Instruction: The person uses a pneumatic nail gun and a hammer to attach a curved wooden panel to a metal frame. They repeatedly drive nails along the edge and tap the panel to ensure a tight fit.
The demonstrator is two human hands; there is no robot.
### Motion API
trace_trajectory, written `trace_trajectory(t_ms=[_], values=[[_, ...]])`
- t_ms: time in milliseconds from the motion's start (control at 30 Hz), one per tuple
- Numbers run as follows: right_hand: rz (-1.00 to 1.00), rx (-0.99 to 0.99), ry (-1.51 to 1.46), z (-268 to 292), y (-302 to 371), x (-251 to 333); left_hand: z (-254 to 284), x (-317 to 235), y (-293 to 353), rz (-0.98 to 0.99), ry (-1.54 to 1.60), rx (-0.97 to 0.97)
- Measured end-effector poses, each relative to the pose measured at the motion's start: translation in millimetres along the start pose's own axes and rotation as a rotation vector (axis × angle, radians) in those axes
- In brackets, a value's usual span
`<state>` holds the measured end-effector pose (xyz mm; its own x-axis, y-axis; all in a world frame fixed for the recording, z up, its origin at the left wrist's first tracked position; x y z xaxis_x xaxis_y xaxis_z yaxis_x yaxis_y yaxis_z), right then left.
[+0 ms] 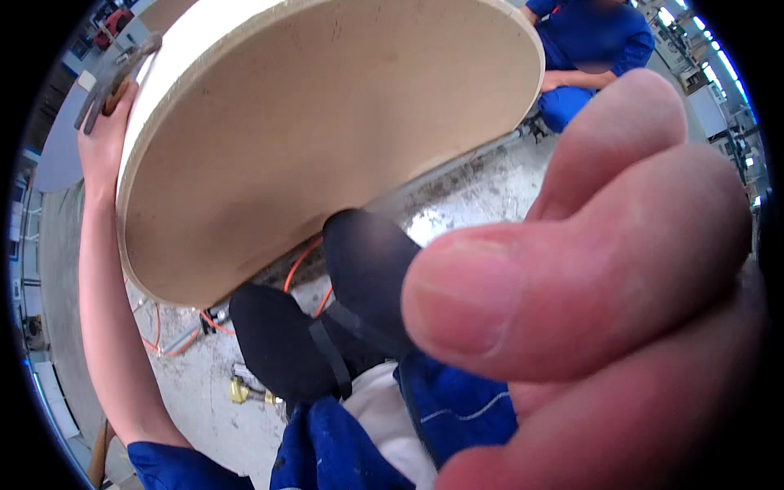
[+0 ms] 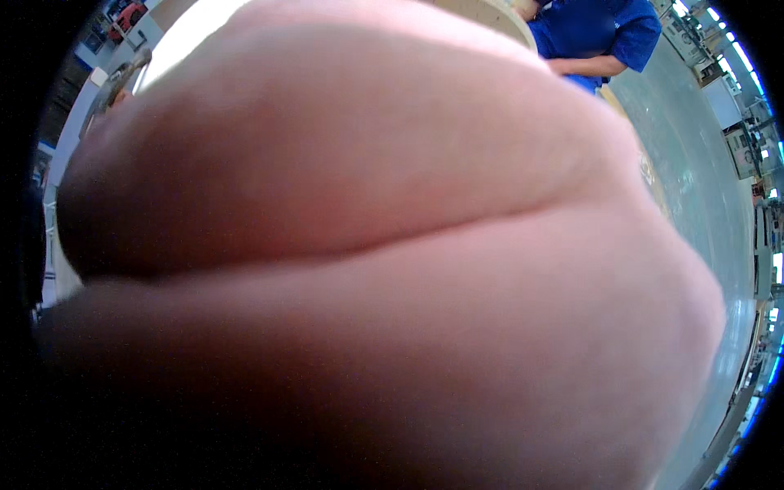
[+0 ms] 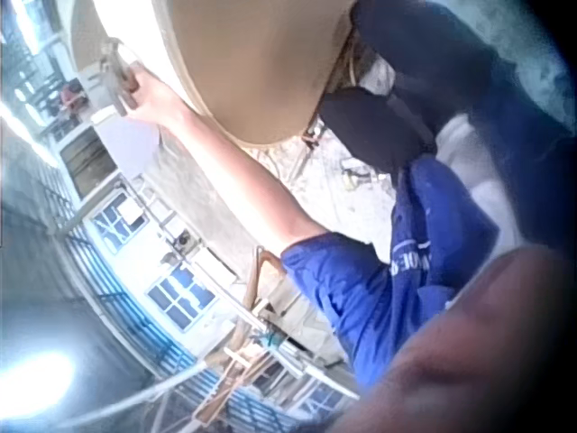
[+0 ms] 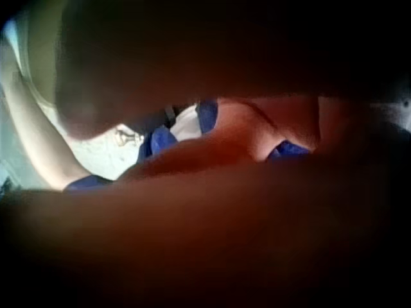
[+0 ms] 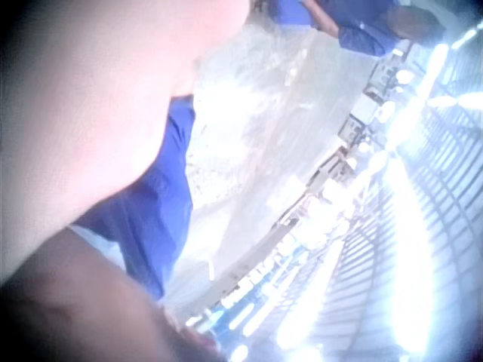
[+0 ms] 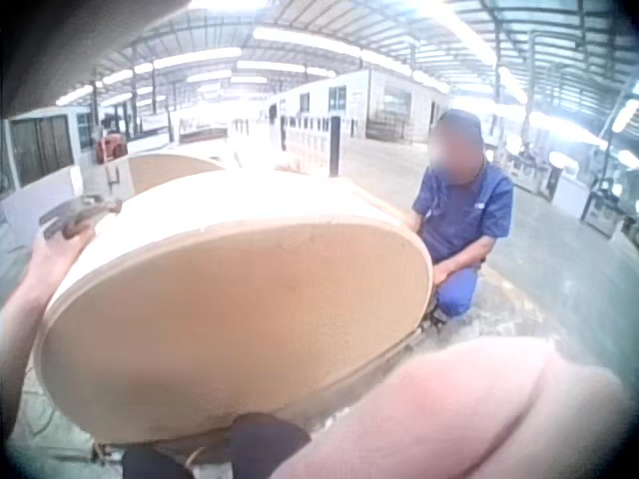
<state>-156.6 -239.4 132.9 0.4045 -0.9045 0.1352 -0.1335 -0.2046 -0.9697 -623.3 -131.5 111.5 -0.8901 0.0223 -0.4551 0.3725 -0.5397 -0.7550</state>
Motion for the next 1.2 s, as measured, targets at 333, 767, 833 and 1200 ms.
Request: trace_trajectory(t_ms=[333,767,833,1200], values=[[0.128,-0.091,0.016,47,-16,-20,15,-17,2,0.061,-0.183,-0.066],[0.094,-0.050,0.041,41,-11,-29,4,-4,3,0.176,0.042,-0.047],[0.080,-0.037,0.053,38,-10,-29,1,-5,3,0.153,0.014,-0.047],[0.004,0.007,0.063,14,-13,-22,3,-12,7,0.132,0.119,-0.013]])
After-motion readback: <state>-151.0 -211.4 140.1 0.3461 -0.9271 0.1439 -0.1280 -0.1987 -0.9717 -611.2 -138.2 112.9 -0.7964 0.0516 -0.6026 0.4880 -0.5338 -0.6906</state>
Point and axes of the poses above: each hand's wrist, its own y-axis away from the middle knuckle, its own z-axis out of the back of the hand, x = y × z, the point moved 10 cm from there along -y, towards the middle knuckle, and after that the axes turned 10 degrees about -x, right-handed, at the moved point
